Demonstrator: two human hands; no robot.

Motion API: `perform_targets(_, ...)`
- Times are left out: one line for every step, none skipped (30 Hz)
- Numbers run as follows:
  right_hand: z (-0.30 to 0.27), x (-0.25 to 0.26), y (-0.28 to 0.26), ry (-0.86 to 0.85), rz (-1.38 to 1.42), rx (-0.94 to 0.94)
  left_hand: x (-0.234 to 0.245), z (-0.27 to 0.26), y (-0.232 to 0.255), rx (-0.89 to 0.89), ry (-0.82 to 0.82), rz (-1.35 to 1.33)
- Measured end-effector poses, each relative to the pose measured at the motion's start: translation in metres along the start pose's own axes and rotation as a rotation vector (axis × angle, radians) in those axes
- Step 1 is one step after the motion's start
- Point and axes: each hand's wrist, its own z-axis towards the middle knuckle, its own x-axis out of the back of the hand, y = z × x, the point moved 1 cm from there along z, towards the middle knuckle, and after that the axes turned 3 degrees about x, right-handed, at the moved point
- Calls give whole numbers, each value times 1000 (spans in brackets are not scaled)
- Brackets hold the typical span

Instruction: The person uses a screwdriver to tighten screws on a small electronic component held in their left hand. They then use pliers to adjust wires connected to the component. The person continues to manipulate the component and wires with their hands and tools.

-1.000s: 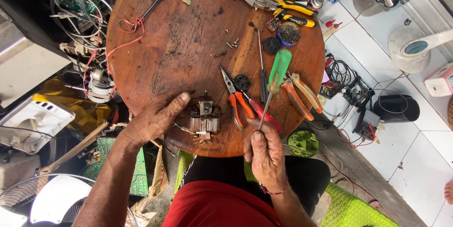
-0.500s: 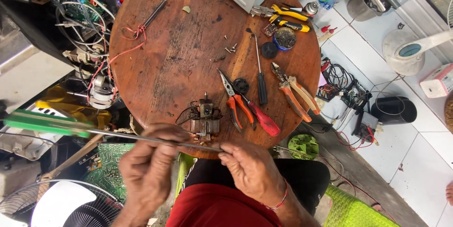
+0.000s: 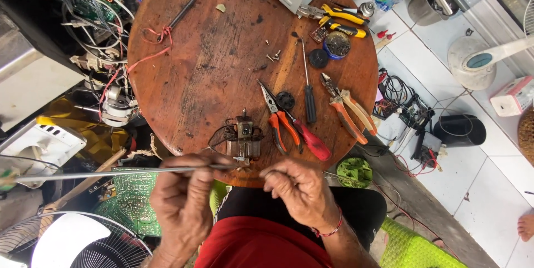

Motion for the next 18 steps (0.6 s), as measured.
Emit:
perform_targets(4,0,14,-5,2,1,0,7,-1,-1,4,2)
perform_targets(8,1,27,106,-118,44,0,14,-2,-77,-39,132)
perform_targets(10,2,41,216,-238,85,0,19,-3,-150,-84,261)
perform_targets(16,1,43,212,-237,83,1,18,-17,-147,-80,263)
perform_targets(27,0,46,194,-345,101,2,20,-30,-208,-123,409)
perform_targets(37,0,48,176,-454,120,2,22,-43,-268,-165,556)
perform_targets(40,-3,47,174,-452,115,1,20,-43,-263,-165,557)
perform_targets(42,-5,47,131,-472,92,0,19,-45,-223,-151,630)
perform_targets(45,-7,46,86,-492,69,-1,17,-46,-182,-135,703)
perform_targets(47,-7,42,83,-490,65,-1,18,-49,-177,-134,704)
perform_targets(49,-8,38,87,-450,66,0,18,-52,-191,-136,680)
perform_targets(50,-9,34,91,-410,66,1,19,-55,-205,-137,656)
perform_targets(51,-10,34,89,-407,66,1,18,-57,-204,-136,660)
perform_targets(52,-10,34,96,-391,58,2,18,-60,-176,-124,626)
perform_targets(53,-10,34,105,-376,50,2,18,-63,-147,-113,591)
perform_targets(54,-12,36,104,-374,49,-1,18,-65,-146,-112,594)
perform_targets(54,-13,37,185,-279,40,-3,18,-66,-148,-32,628)
perform_targets(55,-14,38,265,-183,30,-5,17,-67,-150,49,661)
